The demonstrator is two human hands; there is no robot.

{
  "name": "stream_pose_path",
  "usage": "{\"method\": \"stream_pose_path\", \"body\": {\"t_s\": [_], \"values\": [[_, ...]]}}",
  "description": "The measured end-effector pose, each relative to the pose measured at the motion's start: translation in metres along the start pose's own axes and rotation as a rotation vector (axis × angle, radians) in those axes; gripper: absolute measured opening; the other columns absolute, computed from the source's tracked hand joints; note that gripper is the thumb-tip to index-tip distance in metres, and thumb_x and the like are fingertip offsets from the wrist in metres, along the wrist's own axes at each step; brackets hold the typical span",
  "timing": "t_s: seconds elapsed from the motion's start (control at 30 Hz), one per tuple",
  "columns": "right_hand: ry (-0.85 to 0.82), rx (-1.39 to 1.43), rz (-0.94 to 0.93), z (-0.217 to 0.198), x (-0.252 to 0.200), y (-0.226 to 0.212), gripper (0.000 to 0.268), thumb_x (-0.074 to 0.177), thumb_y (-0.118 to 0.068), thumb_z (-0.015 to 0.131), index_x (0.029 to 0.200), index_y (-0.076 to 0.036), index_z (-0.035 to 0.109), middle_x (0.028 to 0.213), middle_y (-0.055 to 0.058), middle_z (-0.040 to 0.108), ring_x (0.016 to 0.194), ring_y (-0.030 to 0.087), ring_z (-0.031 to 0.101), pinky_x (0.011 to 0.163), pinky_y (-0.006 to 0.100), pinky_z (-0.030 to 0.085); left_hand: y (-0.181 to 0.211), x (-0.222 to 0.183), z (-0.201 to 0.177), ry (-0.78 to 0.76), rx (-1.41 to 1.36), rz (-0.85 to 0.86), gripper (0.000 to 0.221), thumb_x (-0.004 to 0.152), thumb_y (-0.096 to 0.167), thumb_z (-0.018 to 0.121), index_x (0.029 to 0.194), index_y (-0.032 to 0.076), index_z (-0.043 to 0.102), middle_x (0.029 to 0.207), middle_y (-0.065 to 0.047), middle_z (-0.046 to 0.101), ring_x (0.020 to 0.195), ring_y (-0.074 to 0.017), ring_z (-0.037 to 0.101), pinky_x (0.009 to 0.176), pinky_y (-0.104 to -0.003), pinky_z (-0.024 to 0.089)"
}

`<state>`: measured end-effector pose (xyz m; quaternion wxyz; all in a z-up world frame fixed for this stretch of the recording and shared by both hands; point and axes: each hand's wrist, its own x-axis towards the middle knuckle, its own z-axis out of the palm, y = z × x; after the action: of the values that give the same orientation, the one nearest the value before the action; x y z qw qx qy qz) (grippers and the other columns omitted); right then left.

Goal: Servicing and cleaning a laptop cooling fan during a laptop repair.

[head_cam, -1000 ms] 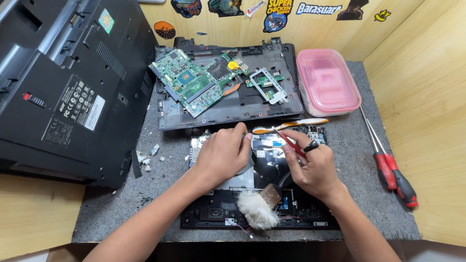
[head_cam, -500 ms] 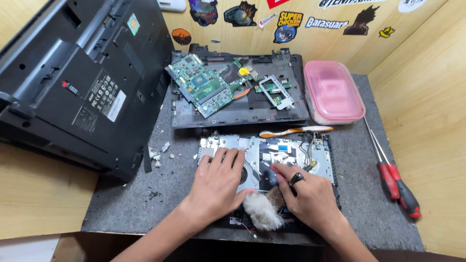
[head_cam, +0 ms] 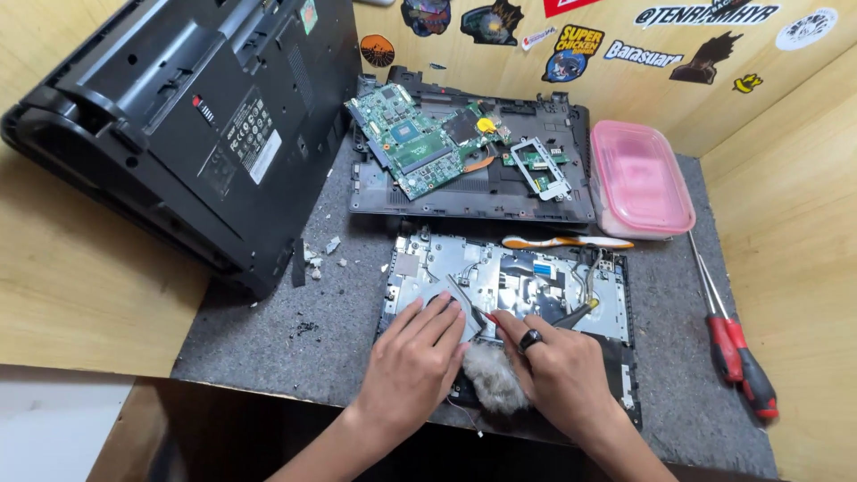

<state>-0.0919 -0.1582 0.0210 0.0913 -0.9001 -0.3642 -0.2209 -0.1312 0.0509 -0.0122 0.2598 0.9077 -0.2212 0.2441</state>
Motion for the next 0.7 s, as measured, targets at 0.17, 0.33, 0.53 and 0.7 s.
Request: {"method": "stream_pose_path", "body": {"t_s": [0.17,0.33,0.53,0.7], "values": [[-0.01,-0.089,-0.036,0.008,-0.003,0.003,0.03,0.095,-0.021,0.071,0.125,-0.018,0.072,0.069,-0.004,0.054,0.038,0.019,0.044,0.034,0.038,0.034,0.0,-0.002,0.004,0.025,-0.076,-0.047,0.033,0.095,0.01,0.07,0.123,-0.006,0.068,0.126,-0.021,0.071,0.127,-0.0343,0.062,0.115,-0.047,0.044],[-0.102,-0.169,-0.099,0.012,-0.006,0.006,0.045,0.087,-0.007,0.065,0.132,-0.016,0.068,0.072,-0.004,0.059,0.038,0.02,0.046,0.036,0.037,0.038,0.0,-0.001,0.004,0.02,-0.109,-0.067,0.033,0.094,0.008,0.071,0.123,-0.007,0.068,0.126,-0.021,0.07,0.128,-0.0346,0.062,0.116,-0.047,0.043],[-0.095,-0.134,-0.107,0.023,-0.011,0.005,0.052,0.085,0.003,0.059,0.134,-0.014,0.067,0.074,-0.003,0.059,0.038,0.019,0.043,0.035,0.037,0.036,0.004,-0.002,0.007,0.07,-0.022,-0.023,0.027,0.094,-0.001,0.068,0.119,-0.011,0.068,0.121,-0.024,0.071,0.124,-0.0381,0.064,0.113,-0.045,0.048],[-0.108,-0.14,-0.096,0.025,-0.009,0.007,0.045,0.092,-0.001,0.062,0.136,-0.012,0.066,0.072,-0.002,0.059,0.037,0.018,0.042,0.033,0.036,0.034,0.004,-0.001,0.006,0.06,-0.049,-0.021,0.028,0.093,-0.003,0.068,0.119,-0.012,0.068,0.12,-0.026,0.071,0.122,-0.0396,0.065,0.113,-0.046,0.048]]}}
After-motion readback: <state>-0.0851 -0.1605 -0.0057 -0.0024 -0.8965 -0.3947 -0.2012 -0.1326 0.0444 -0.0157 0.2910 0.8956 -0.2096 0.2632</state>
